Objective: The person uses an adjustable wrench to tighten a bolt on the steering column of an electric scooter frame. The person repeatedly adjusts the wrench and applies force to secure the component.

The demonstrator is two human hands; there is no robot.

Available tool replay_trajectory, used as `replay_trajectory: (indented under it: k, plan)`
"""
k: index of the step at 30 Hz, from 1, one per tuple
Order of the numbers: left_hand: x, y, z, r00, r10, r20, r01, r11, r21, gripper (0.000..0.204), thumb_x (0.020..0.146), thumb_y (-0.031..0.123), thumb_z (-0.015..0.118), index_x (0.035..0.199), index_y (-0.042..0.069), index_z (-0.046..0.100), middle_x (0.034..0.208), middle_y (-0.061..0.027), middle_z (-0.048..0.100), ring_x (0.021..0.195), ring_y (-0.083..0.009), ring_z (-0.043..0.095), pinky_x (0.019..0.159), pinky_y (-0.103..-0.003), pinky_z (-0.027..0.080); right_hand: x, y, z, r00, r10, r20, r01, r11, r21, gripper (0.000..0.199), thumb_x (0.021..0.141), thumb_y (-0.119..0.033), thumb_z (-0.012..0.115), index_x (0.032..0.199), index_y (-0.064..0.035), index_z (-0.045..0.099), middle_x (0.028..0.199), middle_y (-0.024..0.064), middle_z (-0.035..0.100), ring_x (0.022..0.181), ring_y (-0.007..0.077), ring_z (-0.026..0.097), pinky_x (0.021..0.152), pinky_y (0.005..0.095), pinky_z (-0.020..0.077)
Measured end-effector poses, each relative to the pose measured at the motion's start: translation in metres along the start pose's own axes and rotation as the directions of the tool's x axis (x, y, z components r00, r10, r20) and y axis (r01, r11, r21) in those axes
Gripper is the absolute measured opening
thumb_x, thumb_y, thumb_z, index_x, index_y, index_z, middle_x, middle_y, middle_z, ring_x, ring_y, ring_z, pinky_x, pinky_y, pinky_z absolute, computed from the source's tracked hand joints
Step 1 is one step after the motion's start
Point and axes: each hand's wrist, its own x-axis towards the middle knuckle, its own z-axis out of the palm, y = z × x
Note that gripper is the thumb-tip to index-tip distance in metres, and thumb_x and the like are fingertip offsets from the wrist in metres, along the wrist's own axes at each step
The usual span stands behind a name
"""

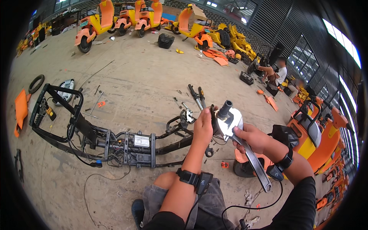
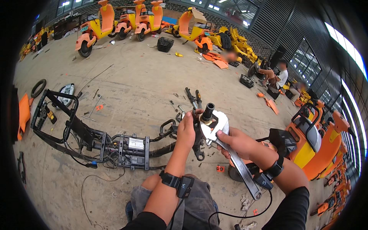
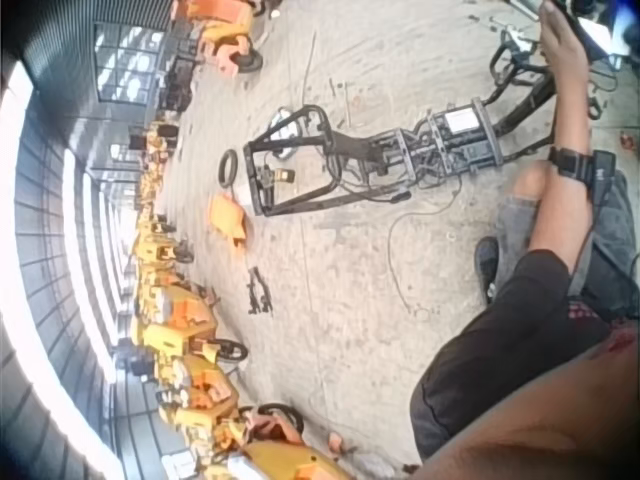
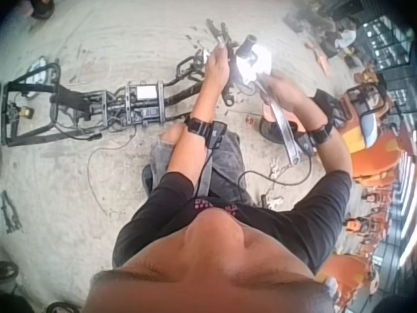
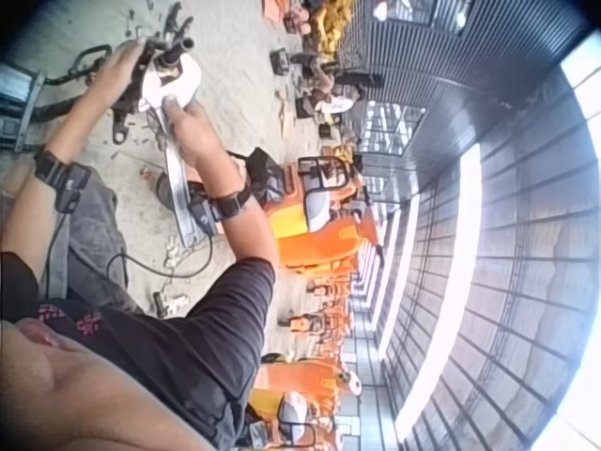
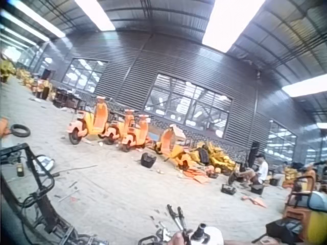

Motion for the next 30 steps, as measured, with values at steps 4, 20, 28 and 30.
replay_trajectory:
  k: [4, 20, 28, 30]
  plan:
    - [-0.002, 0.004, 0.003, 1.000, 0.028, -0.012, -0.027, 0.999, 0.032, 0.052, 0.109, 0.037, 0.029, 0.120, -0.002, 0.062, 0.112, -0.0096, 0.069, 0.105, -0.0168, 0.063, 0.095, -0.030, 0.047, 0.000, 0.005, -0.003, 0.999, -0.035, 0.017, 0.034, 0.998, 0.049, 0.034, 0.105, -0.034, 0.050, 0.112, -0.0013, 0.048, 0.086, 0.0080, 0.059, 0.058, 0.0143, 0.054, 0.051, 0.0295, 0.0462]
    - [0.001, -0.001, -0.002, 0.998, -0.003, -0.058, 0.009, 0.994, 0.106, 0.056, 0.109, 0.040, 0.033, 0.118, -0.005, 0.064, 0.110, -0.0096, 0.070, 0.103, -0.0161, 0.064, 0.094, -0.029, 0.047, 0.000, 0.006, 0.001, 0.996, -0.066, -0.054, 0.069, 0.996, 0.062, 0.042, 0.105, -0.042, 0.045, 0.106, 0.0000, 0.051, 0.084, 0.0086, 0.061, 0.062, 0.0148, 0.056, 0.050, 0.0310, 0.0463]
    - [-0.002, 0.009, -0.001, 0.998, -0.051, -0.030, 0.052, 0.998, 0.040, 0.056, 0.108, 0.042, 0.034, 0.118, -0.004, 0.063, 0.109, -0.0102, 0.070, 0.102, -0.0156, 0.064, 0.094, -0.029, 0.047, 0.004, -0.002, 0.000, 0.985, 0.089, -0.148, -0.079, 0.994, 0.072, 0.048, 0.102, -0.048, 0.049, 0.106, -0.0002, 0.050, 0.082, 0.0083, 0.060, 0.059, 0.0138, 0.053, 0.051, 0.0309, 0.0462]
    - [-0.001, 0.003, -0.005, 0.998, -0.027, -0.051, 0.032, 0.995, 0.097, 0.055, 0.108, 0.041, 0.034, 0.118, -0.004, 0.063, 0.110, -0.0104, 0.070, 0.103, -0.0156, 0.064, 0.094, -0.029, 0.047, 0.001, -0.006, 0.001, 0.995, 0.056, -0.087, -0.047, 0.993, 0.104, 0.044, 0.104, -0.042, 0.048, 0.112, 0.0009, 0.051, 0.085, 0.0093, 0.062, 0.062, 0.0147, 0.055, 0.056, 0.0303, 0.0489]
